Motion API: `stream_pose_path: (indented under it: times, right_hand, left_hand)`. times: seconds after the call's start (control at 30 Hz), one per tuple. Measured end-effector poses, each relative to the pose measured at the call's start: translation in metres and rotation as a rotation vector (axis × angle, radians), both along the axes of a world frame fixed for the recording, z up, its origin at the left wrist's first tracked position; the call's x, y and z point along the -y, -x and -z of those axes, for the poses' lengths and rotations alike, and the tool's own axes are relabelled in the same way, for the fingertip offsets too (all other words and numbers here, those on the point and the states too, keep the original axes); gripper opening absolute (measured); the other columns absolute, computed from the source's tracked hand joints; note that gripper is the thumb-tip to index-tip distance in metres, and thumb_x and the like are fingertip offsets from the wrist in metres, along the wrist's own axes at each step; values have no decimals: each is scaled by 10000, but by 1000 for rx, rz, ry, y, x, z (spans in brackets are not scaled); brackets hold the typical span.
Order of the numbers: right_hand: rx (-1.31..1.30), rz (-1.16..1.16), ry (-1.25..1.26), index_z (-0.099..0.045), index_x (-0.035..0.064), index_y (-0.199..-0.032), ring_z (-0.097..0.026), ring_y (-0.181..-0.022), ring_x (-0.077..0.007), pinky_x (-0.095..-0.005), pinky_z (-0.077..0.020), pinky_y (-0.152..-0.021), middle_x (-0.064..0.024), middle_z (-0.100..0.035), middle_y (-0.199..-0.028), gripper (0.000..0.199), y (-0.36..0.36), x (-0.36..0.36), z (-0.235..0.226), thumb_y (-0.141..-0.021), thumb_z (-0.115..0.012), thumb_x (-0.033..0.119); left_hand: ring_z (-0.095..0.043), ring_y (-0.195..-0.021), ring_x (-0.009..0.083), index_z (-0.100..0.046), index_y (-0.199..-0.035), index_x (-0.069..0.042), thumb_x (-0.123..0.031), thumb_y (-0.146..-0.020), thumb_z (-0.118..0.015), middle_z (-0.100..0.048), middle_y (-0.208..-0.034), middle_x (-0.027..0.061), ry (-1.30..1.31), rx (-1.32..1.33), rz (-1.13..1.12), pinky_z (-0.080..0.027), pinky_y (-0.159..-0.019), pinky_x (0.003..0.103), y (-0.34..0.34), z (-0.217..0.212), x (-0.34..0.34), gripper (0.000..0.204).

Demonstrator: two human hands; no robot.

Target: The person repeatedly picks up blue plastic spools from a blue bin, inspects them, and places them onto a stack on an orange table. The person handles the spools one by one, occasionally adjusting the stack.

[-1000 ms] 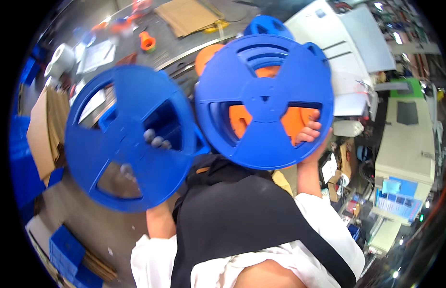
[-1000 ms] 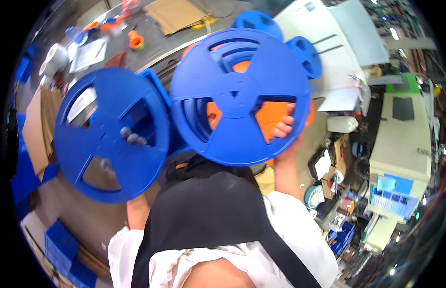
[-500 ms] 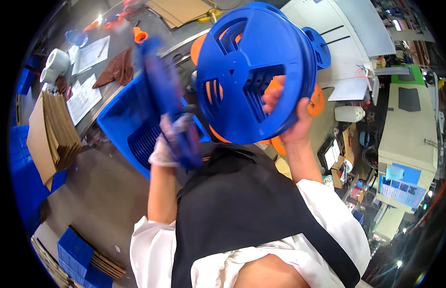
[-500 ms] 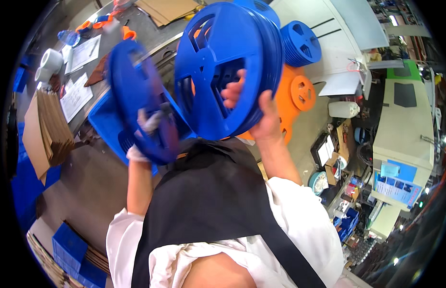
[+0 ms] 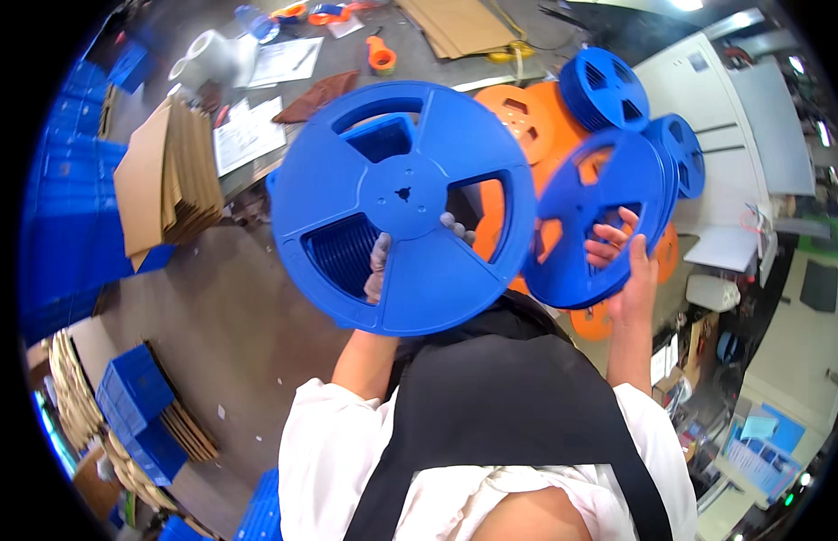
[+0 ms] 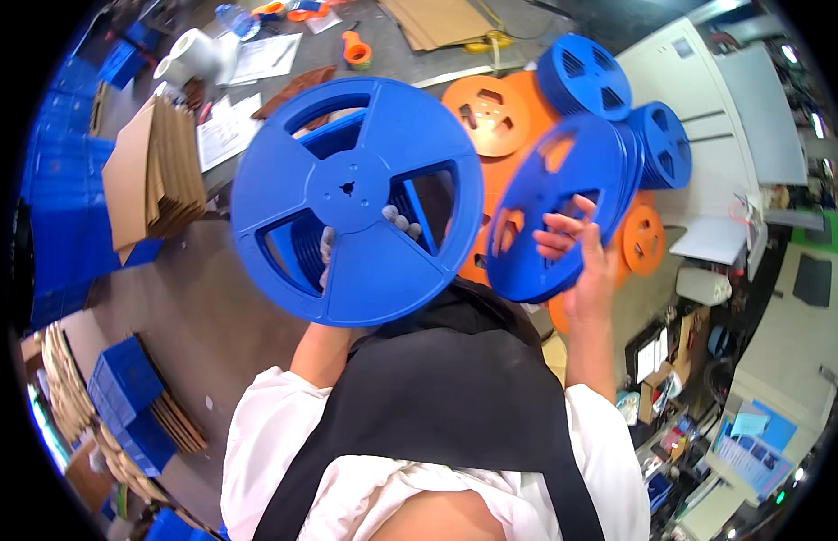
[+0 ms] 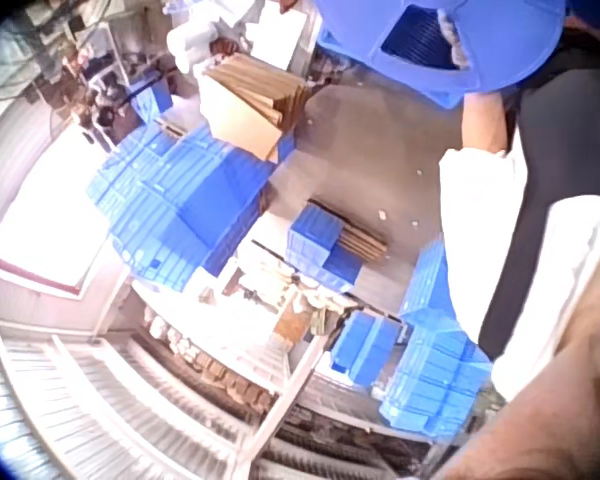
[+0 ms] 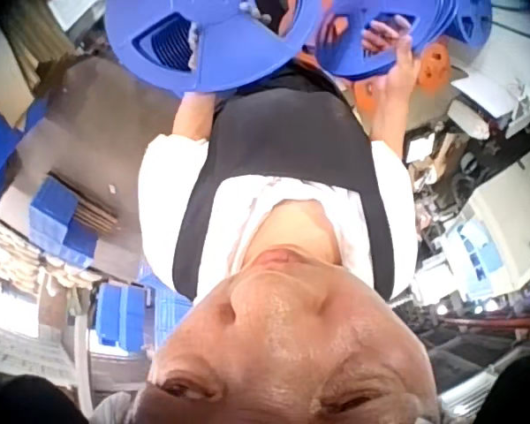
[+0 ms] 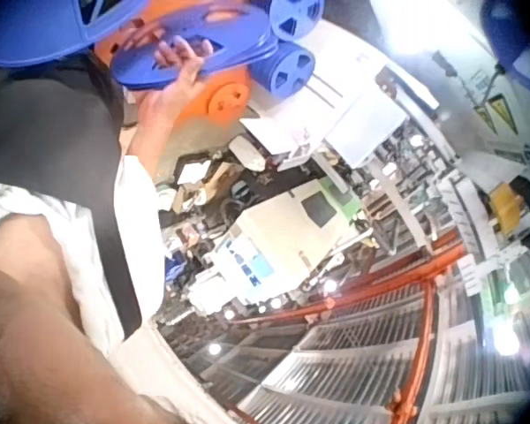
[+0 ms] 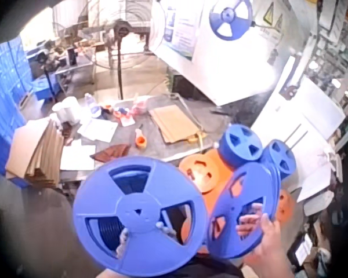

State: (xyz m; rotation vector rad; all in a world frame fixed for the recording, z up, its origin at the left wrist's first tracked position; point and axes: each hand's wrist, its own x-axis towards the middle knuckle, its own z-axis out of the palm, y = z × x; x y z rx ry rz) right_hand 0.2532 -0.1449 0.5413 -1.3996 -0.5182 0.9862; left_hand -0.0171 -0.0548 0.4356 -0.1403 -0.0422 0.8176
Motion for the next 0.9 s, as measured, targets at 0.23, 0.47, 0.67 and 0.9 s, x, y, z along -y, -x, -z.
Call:
stream_pose_path:
  times: [0.23,0.47,0.67,0.9]
  right_hand:
    - [-18,-66,279,-471,-8,-1291,-678,-837,-206,-290,-572,-667,-163,-639,-1073,482,-18,17,22,-967,-590,328]
    - [-7,30,183,-591,-34,-1121,-679,-733,-190,-291,-566,-621,-144,-675,-994,367,-26,29,24,-970,-578,299]
    - [-332,76,-235,-433,35,-1373,-607,-824,-164,-312,-534,-704,-54,-611,-1043,537,-52,45,28,-974,-545,376]
    - [-871,-42,-662,-371,71,-1437,-623,-896,-197,-342,-526,-788,-78,-622,-1098,527,-68,48,40,-984,-545,278]
  left_hand:
    - [-485,-1276,304,-445,-1347,6,-437,-864,-625,-548,-1290,152,-13,137,-96,-292,-1169,407,-3,15,-8,679]
    - [-454,-1304,304,-461,-1326,24,-348,-793,-662,-543,-1311,161,-72,171,-84,-269,-1167,415,-4,20,-21,680]
    - [-494,-1203,335,-473,-1334,-16,-478,-853,-608,-531,-1223,154,-158,17,-352,-291,-1139,470,31,24,3,681]
    - [-516,-1212,271,-395,-1315,49,-346,-808,-740,-526,-1232,141,-345,-124,-285,-309,-1163,412,63,37,-15,729]
